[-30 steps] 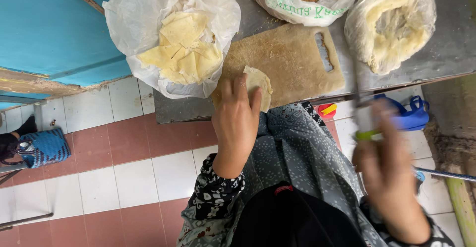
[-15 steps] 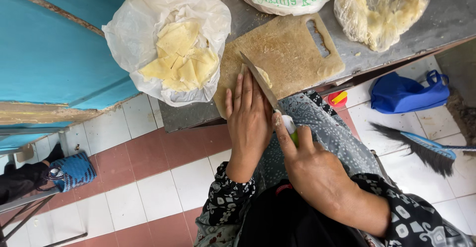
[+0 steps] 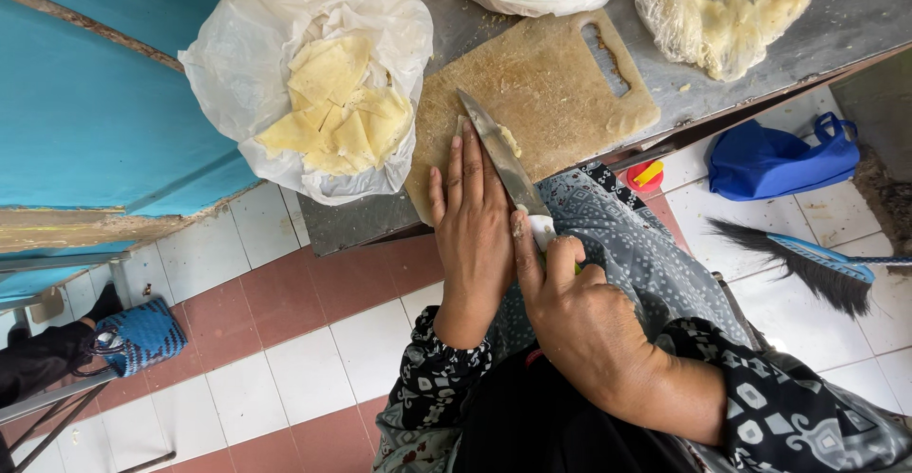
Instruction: The person sits at a metal work table and folds square dough wrappers into filled triangular pastries one at a time, spooning brown filling from a bag onto each wrapper and pinching the edges closed, placing finished pastries into a plastic bag. At one point the person uses a knife to cut a rolled dough sheet into wrapper pieces on a cutting board.
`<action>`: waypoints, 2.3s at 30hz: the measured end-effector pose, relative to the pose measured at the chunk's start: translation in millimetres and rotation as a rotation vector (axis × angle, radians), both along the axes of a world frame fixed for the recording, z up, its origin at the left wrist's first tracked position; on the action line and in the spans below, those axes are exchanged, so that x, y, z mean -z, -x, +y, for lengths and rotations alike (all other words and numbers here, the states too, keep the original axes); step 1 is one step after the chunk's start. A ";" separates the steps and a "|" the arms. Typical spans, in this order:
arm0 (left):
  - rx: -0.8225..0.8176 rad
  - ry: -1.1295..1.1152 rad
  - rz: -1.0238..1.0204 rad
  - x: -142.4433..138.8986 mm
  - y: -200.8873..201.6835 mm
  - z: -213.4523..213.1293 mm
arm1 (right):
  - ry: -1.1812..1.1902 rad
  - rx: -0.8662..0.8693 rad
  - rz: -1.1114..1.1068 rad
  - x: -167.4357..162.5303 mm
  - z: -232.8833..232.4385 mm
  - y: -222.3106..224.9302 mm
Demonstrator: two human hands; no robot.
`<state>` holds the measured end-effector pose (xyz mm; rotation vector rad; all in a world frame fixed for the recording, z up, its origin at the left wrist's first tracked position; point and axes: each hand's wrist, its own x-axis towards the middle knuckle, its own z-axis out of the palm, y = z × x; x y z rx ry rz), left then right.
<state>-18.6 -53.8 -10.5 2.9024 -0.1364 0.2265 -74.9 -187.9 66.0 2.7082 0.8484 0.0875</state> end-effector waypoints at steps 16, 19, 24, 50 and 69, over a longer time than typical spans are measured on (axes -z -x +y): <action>0.014 0.115 0.002 -12.5 0.9 -2.8 | -0.407 0.050 0.352 2.0 -14.7 -24.7; 0.011 0.097 0.000 -11.7 -1.1 -2.9 | -0.342 0.093 0.497 -5.3 -17.8 -26.8; -0.012 0.101 -0.004 -7.1 0.1 -4.1 | -0.427 0.090 0.427 -5.1 -9.5 -39.3; 0.104 0.346 -0.143 -62.5 -34.2 15.4 | -0.580 0.417 -0.316 5.5 -219.0 -163.8; 0.407 0.258 -0.037 -30.8 -98.2 24.5 | -0.755 0.217 -0.239 65.1 -250.6 -229.5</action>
